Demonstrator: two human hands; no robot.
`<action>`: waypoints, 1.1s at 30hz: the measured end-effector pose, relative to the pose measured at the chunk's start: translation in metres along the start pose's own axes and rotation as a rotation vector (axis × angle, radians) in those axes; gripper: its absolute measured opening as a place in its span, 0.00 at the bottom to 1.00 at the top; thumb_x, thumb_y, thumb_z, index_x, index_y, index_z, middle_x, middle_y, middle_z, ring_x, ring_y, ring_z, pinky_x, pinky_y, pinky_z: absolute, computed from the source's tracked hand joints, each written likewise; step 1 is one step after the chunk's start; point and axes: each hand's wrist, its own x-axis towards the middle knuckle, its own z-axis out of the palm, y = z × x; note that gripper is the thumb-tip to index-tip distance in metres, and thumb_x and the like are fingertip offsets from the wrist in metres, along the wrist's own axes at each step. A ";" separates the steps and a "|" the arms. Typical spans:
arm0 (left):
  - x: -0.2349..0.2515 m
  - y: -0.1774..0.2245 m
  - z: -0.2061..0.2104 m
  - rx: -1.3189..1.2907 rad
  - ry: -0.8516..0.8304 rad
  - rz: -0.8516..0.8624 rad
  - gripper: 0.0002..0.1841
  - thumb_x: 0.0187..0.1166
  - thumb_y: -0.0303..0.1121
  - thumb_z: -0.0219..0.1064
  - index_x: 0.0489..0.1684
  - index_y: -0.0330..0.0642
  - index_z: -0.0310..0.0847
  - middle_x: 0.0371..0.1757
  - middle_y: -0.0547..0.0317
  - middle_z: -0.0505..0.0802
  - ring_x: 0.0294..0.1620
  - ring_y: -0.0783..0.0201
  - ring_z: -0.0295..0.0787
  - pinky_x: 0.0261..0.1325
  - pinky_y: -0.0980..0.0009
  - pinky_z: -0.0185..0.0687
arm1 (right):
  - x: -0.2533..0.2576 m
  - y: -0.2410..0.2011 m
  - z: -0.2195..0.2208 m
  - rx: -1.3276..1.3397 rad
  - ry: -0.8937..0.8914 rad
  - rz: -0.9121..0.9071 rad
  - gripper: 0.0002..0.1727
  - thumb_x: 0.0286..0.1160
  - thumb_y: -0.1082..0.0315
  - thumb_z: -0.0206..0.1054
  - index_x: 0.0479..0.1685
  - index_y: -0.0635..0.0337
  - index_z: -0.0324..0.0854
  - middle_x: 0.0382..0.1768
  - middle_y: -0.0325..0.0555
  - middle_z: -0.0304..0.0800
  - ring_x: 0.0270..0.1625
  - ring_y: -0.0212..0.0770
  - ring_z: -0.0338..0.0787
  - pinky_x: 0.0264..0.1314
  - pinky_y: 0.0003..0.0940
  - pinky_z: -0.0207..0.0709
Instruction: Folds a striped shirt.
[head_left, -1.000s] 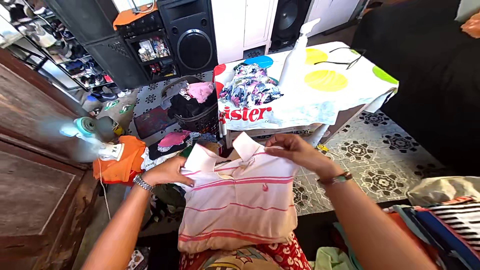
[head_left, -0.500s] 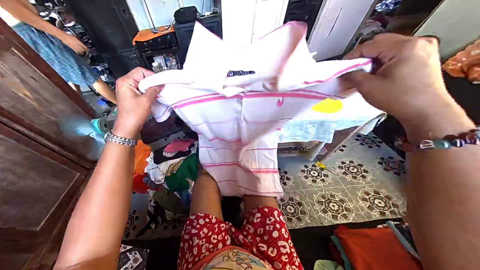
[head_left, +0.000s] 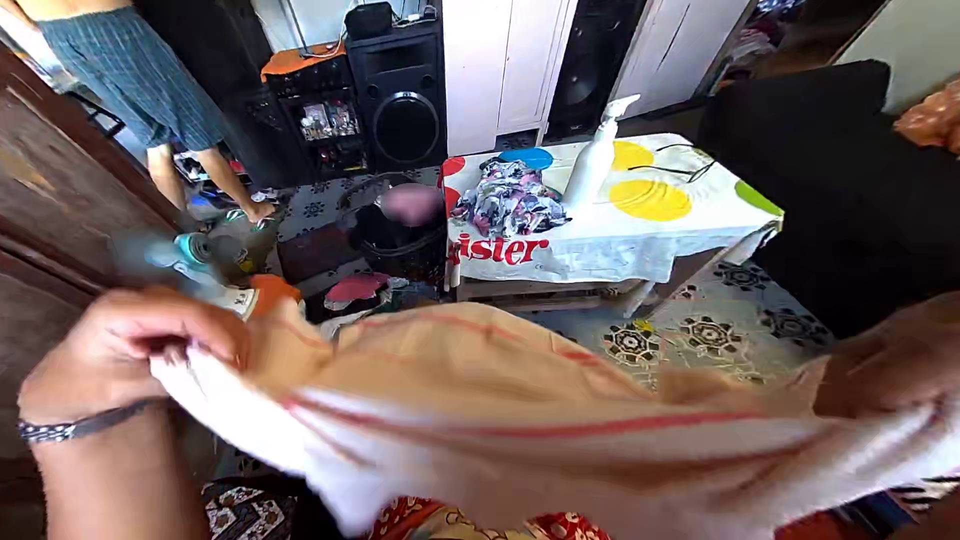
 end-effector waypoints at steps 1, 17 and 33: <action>-0.003 -0.005 0.007 -0.064 -0.047 -0.016 0.11 0.82 0.47 0.69 0.40 0.51 0.89 0.35 0.76 0.92 0.39 0.81 0.88 0.43 0.83 0.84 | 0.008 0.004 0.007 0.000 -0.006 0.026 0.09 0.78 0.50 0.70 0.36 0.40 0.87 0.28 0.16 0.86 0.31 0.12 0.84 0.30 0.10 0.77; -0.088 -0.162 0.224 0.319 0.233 -1.249 0.25 0.85 0.40 0.65 0.73 0.28 0.76 0.60 0.32 0.90 0.64 0.38 0.87 0.72 0.41 0.77 | -0.075 0.142 0.212 -0.178 -0.066 1.211 0.24 0.86 0.55 0.62 0.63 0.70 0.83 0.55 0.68 0.90 0.59 0.67 0.90 0.64 0.70 0.77; -0.080 -0.168 0.223 -0.176 1.009 -0.955 0.11 0.88 0.28 0.56 0.46 0.29 0.80 0.39 0.59 0.89 0.42 0.73 0.86 0.54 0.70 0.84 | -0.065 0.139 0.209 0.509 0.750 0.954 0.10 0.91 0.71 0.46 0.41 0.56 0.71 0.31 0.28 0.83 0.35 0.21 0.85 0.45 0.21 0.82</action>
